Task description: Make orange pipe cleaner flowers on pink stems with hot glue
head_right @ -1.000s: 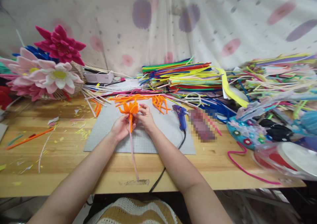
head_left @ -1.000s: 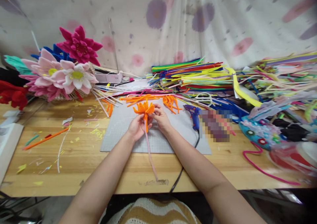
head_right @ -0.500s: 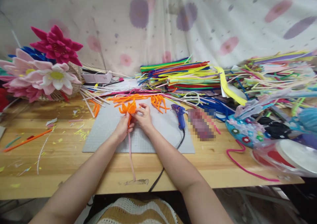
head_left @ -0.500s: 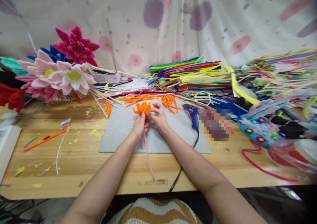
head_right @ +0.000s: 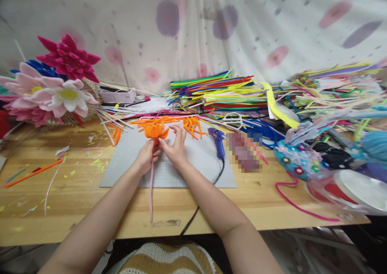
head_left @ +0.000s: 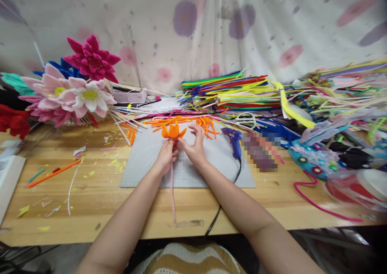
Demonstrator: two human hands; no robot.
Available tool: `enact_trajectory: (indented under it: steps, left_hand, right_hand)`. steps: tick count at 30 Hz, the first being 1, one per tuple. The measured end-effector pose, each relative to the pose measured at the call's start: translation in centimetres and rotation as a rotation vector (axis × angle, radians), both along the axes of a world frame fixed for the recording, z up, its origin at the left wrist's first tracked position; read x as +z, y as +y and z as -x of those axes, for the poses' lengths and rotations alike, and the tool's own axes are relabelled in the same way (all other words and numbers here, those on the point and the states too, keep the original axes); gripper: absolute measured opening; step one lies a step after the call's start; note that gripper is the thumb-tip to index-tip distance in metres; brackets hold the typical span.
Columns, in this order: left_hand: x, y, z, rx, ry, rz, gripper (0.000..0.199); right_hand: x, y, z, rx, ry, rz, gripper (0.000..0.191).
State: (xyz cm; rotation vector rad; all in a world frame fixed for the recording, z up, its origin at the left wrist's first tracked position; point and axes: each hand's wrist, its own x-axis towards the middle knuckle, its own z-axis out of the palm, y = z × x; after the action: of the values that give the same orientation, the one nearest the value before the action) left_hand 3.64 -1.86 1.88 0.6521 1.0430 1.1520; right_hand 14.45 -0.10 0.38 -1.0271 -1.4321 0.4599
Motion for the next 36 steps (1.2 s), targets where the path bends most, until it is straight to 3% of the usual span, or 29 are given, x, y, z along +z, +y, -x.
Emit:
enact_trajectory:
  steps: [2,5,9,13,16,20,27,36]
  left_hand:
    - [0.3,0.1,0.5,-0.038,-0.112,0.014,0.028]
    - [0.5,0.3,1.1,-0.116,-0.251,0.032,0.03]
    - [0.5,0.2,1.3,-0.186,-0.268,0.043,0.036]
    - [0.2,0.0,1.2,-0.226,-0.197,0.02,0.039]
    - [-0.1,-0.1,1.2,-0.252,-0.115,0.001,0.037]
    - [0.0,-0.1,1.2,-0.312,-0.059,0.034,0.031]
    - [0.4,-0.2,1.1,-0.284,0.079,-0.012,0.029]
    - [0.2,-0.4,0.6,-0.188,0.13,-0.051,0.039]
  right_hand:
    - [-0.2,-0.3,-0.1,-0.043,0.067,0.016,0.042]
    - [-1.0,-0.4,-0.1,-0.006,0.202,0.173,0.027]
    - [-1.3,-0.4,-0.3,0.037,0.277,0.286,0.024]
    - [1.0,-0.5,-1.7,-0.11,-0.042,0.007,0.031]
    - [3.3,-0.4,-2.7,0.073,-0.438,-0.162,0.039]
    - [4.9,0.4,-3.4,0.234,-0.668,-0.17,0.034]
    - [5.5,1.7,-3.9,0.363,-0.948,-0.22,0.008]
    - [4.0,1.7,-3.1,0.266,-0.868,-0.249,0.013]
